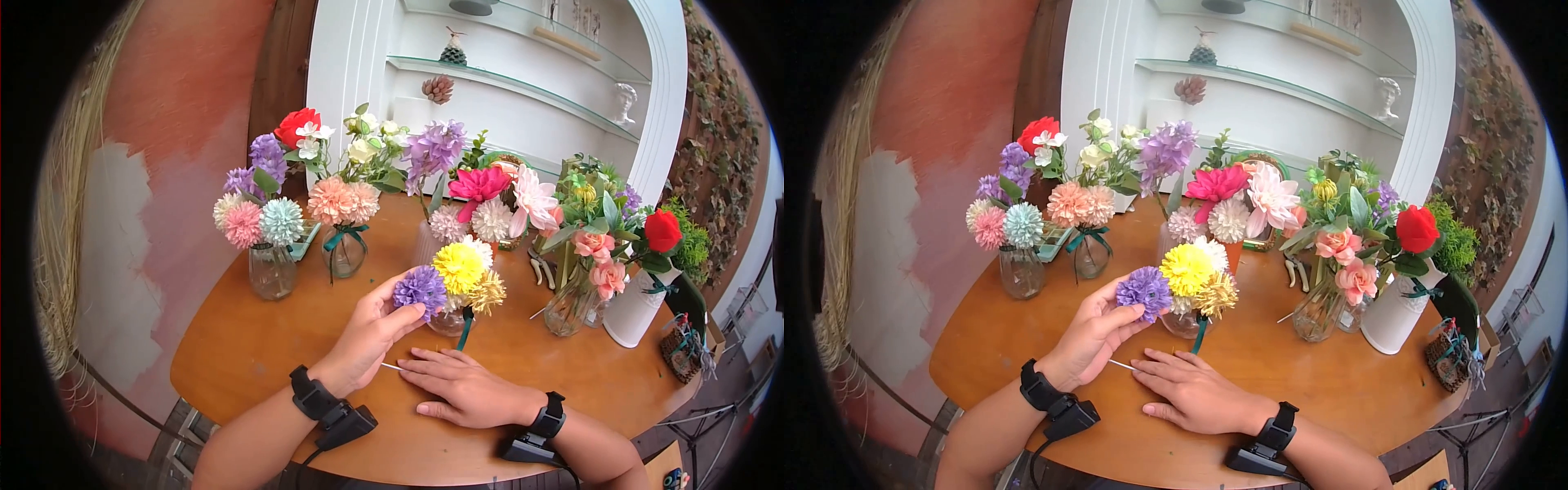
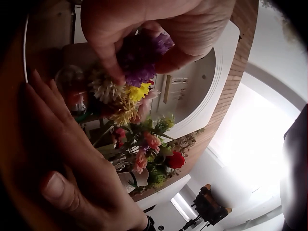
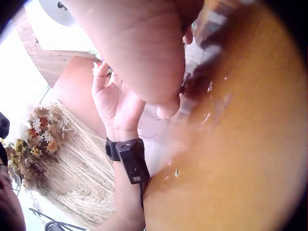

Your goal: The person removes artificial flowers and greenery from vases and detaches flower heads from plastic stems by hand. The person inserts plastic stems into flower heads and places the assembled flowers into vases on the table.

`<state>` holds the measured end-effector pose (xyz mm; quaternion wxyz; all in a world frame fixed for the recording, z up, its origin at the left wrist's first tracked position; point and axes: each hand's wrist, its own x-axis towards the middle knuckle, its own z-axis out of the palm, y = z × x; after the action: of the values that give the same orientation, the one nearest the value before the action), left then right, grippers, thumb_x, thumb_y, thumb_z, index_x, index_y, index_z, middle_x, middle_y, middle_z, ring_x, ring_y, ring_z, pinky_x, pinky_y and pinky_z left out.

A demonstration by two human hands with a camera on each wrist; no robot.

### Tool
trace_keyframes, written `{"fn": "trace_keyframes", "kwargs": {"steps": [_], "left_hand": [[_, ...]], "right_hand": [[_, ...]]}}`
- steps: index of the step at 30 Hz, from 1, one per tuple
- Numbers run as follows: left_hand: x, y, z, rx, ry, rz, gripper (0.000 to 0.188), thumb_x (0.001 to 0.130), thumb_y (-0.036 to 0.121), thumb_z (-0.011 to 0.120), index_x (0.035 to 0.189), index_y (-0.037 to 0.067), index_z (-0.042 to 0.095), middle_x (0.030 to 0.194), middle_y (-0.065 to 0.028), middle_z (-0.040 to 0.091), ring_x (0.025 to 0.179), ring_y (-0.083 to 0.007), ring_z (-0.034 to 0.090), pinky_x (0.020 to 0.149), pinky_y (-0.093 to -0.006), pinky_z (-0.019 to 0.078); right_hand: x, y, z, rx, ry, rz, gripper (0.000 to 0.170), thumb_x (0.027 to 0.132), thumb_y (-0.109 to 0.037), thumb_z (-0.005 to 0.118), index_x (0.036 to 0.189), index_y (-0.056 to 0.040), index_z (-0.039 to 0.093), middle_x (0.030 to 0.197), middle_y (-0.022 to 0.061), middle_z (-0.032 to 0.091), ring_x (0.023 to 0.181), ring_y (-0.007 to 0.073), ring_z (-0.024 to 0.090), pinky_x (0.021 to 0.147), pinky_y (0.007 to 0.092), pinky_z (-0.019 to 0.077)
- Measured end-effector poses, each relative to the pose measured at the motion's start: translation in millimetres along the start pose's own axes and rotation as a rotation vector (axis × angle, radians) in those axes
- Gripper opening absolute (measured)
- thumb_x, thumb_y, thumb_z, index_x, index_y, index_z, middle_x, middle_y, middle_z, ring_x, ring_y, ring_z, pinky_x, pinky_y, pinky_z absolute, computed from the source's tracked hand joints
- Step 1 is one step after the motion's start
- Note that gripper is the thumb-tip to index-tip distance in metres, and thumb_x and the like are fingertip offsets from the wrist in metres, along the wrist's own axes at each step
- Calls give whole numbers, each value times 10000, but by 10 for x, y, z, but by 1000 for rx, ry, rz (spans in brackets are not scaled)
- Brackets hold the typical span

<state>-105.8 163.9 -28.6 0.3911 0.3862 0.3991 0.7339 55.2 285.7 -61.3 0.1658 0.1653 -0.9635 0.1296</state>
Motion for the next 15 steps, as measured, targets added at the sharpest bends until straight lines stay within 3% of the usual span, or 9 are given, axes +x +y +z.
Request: {"fn": "trace_keyframes", "kwargs": {"steps": [2,3,6,7,9,15], "left_hand": [[0,-5,5,1,6,6,511,953,81,542,1434,4,386,1315,-108,570,1212,-200,568,1032,-331,444],[-1,-6,6,6,4,13,510,952,80,543,1432,3,389,1317,-108,569,1210,-200,569,1031,-332,444],[-4,-9,1,6,7,21,508,948,74,544,1429,1,396,1317,-106,569,1205,-199,571,1032,-335,442],[-5,-12,3,3,8,22,507,946,70,543,1427,1,399,1316,-103,570,1202,-196,572,1034,-337,440],[-3,-22,8,0,12,18,513,941,59,539,1430,0,395,1320,-101,565,1203,-190,567,1039,-337,435],[3,-91,7,-58,-13,11,537,948,72,494,1459,-12,355,1362,-101,524,1234,-172,523,1076,-339,401]], "right_hand": [[-5,-7,-107,-59,-53,112,412,966,-342,564,1202,-9,622,1295,164,588,1307,294,474,1074,483,364],[-2,6,-168,-184,17,102,319,942,-305,593,1076,-25,668,1128,139,658,1171,281,570,986,446,433],[-108,97,-314,-250,-26,253,189,869,-235,667,877,-47,651,840,78,658,835,283,631,761,410,508],[-114,86,-338,-250,-28,252,189,869,-235,667,877,-47,651,840,78,658,835,283,631,761,410,508],[-119,45,-400,-70,39,461,158,843,-199,691,834,-51,636,838,89,657,829,294,630,739,414,516],[-279,188,-296,-176,-20,375,145,854,-169,675,903,-55,599,828,117,640,838,321,618,738,417,515]]}}
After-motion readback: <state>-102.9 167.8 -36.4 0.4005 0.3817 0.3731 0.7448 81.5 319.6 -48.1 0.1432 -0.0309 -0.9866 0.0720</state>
